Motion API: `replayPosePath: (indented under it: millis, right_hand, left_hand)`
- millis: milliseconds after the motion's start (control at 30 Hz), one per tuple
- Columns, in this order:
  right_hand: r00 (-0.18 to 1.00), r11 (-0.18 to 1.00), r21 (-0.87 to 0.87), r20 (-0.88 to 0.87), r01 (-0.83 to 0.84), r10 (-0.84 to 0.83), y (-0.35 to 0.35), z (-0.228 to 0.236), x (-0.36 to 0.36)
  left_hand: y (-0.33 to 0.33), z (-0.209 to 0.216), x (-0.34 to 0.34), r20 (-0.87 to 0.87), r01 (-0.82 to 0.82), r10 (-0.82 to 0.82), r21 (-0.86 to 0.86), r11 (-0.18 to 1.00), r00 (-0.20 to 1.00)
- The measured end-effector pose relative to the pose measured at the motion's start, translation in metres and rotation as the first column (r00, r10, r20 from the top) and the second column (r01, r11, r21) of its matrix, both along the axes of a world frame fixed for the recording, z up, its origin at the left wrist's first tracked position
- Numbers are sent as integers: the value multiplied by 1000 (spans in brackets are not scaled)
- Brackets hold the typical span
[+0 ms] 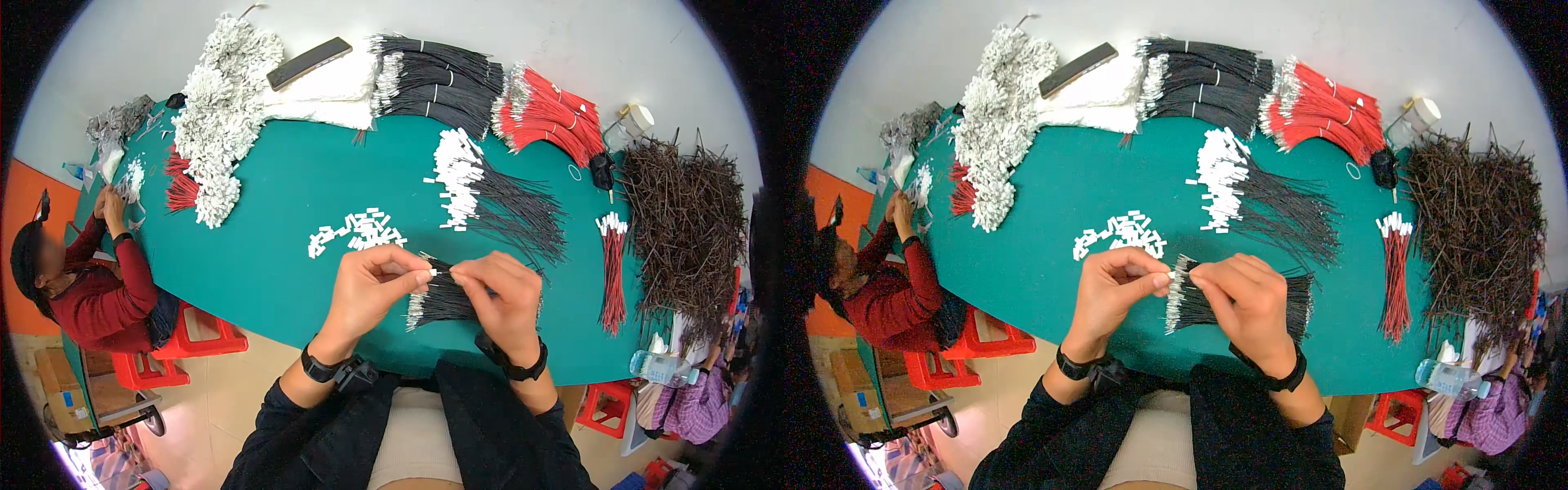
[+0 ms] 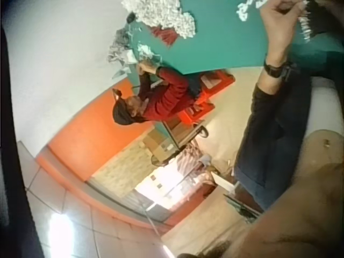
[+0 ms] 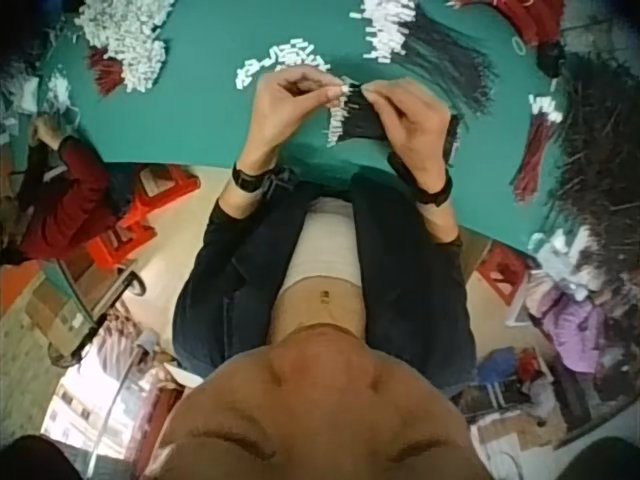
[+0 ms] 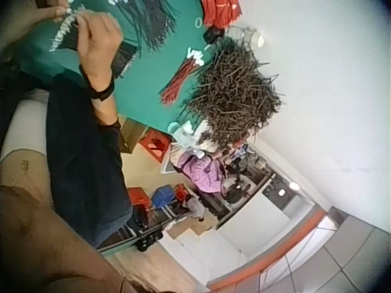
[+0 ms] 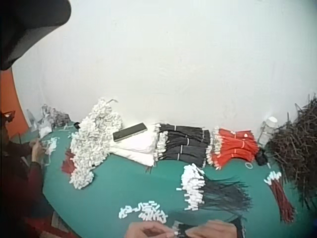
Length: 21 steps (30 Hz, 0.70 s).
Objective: Assembling small white plastic connectors onto bundles of black wires on an electronics workbench.
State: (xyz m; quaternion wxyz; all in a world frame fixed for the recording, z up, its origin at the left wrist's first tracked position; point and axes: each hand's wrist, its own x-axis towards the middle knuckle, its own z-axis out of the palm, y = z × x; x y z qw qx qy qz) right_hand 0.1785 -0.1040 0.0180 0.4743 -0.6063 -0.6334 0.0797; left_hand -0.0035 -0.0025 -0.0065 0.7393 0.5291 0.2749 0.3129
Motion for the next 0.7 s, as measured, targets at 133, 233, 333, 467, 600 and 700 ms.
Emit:
replayPosePath:
  millis: [133,233,333,467,600,700]
  right_hand:
    - [1000,1000,-7,-16,19,-19,-1,-4,0]
    - [1000,1000,7,-12,-8,8,-1,-4,-1]
    - [1000,1000,-1,-20,-3,3,-1,-6,-2]
    - [1000,1000,10,-17,1,-1,-1,-7,-5]
    - [1000,1000,-15,-15,-6,6,-1,-7,-4]
    - [996,1000,18,88,-25,23,7,-4,5]
  left_hand:
    - [-3,1,3,-100,-50,55,57,997,993]
    - [-5,0,3,-60,-32,34,34,999,998]
    - [-4,-1,4,-53,-31,32,17,999,998]
    - [-5,-2,4,-48,-27,27,3,1000,999]
    - [-3,-4,2,-47,-8,9,8,1000,999]
    - [6,3,0,-88,-28,33,54,998,996]
